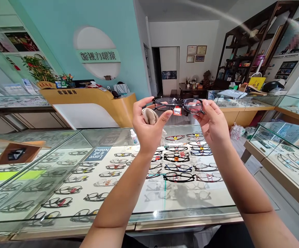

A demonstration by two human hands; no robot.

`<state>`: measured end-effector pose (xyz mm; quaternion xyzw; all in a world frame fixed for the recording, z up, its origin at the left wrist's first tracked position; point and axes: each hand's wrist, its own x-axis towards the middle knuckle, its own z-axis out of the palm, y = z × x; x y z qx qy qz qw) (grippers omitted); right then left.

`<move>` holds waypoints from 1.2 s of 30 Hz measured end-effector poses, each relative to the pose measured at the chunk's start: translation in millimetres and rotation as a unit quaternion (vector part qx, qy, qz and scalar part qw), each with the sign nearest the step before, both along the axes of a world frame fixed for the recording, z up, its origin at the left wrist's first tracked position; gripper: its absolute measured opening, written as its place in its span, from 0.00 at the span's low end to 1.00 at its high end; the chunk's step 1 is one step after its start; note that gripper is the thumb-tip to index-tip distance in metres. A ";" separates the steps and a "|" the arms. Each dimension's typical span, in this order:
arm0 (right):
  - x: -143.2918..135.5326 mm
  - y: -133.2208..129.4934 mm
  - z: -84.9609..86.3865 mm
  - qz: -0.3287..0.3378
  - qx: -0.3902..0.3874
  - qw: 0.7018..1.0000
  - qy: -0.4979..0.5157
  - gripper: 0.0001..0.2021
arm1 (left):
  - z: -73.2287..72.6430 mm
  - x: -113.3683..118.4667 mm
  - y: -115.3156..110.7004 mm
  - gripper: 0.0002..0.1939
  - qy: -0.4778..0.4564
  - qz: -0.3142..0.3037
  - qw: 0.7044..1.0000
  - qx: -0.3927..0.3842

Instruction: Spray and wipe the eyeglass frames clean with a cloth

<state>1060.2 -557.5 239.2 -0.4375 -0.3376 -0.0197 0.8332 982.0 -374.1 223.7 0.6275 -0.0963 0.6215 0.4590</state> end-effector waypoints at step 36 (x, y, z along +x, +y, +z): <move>-16.4 -7.0 7.9 -0.012 -0.020 0.999 -0.038 0.15 | -7.3 11.6 15.8 0.43 0.084 -0.088 0.993 -0.007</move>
